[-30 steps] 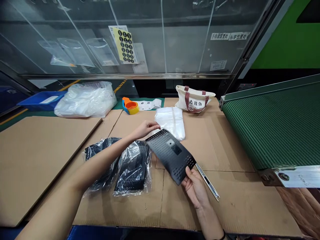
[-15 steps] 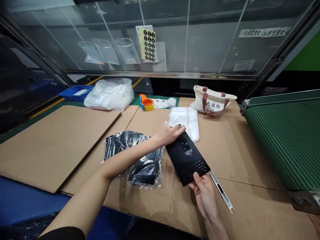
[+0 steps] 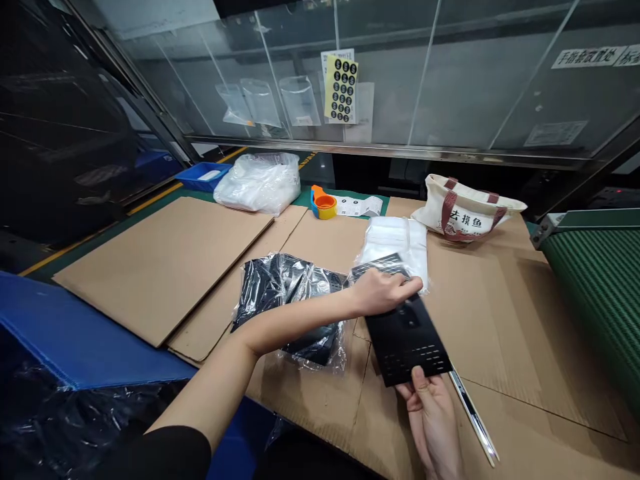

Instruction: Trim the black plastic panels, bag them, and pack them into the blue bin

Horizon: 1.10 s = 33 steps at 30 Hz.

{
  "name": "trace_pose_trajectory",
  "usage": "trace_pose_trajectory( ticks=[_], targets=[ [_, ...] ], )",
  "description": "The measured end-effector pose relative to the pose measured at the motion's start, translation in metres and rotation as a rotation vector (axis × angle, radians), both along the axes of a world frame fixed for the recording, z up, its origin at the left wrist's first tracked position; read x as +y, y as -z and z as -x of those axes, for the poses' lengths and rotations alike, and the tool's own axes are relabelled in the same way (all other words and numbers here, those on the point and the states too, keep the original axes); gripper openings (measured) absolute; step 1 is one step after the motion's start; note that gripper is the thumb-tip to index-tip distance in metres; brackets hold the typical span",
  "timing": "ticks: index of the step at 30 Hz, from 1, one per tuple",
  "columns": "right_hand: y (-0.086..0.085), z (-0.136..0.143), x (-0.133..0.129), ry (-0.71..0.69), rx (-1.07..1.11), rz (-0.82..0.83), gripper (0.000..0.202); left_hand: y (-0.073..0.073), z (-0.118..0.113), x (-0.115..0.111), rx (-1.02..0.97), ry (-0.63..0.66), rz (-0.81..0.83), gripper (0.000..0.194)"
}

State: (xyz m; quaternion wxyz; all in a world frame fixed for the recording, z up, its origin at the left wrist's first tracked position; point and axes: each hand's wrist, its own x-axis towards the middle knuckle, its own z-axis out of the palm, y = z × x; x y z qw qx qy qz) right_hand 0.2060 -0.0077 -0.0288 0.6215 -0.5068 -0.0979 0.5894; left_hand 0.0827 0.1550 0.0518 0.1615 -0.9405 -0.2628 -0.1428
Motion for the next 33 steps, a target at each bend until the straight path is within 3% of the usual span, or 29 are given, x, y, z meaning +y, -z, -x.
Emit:
trace_pose_trajectory(
  ticks=[2,6,10,14,18,22,26,30,33],
  targets=[
    [-0.002,0.003,0.0,-0.015,0.014,0.025,0.041,0.0,-0.003,-0.004,-0.007,0.002,0.003,0.038],
    [-0.002,0.016,-0.001,0.145,0.041,0.0,0.042,0.003,-0.007,-0.012,-0.053,0.052,-0.022,0.035],
    [-0.004,0.027,-0.002,0.058,0.116,0.056,0.042,0.006,-0.007,-0.021,-0.107,0.108,-0.096,0.031],
    [-0.012,0.029,-0.002,0.193,0.12,0.039,0.049,0.004,-0.004,-0.031,-0.101,0.184,-0.096,0.027],
    [-0.017,0.025,0.0,0.001,0.104,0.064,0.043,0.001,-0.001,-0.04,-0.082,0.156,-0.1,0.025],
    [-0.02,0.026,0.005,0.138,-0.005,-0.092,0.039,0.003,-0.001,-0.052,-0.134,0.231,-0.13,0.024],
    [-0.027,0.034,0.008,-0.052,-0.057,-0.089,0.033,0.004,-0.003,-0.067,-0.286,0.281,-0.214,0.023],
    [-0.031,0.038,0.015,0.139,-0.194,-0.14,0.039,0.002,0.003,-0.084,-0.365,0.293,-0.274,0.02],
    [-0.03,0.037,0.024,0.228,-0.283,-0.155,0.034,0.003,0.014,-0.096,-0.433,0.266,-0.188,0.018]
  ],
)
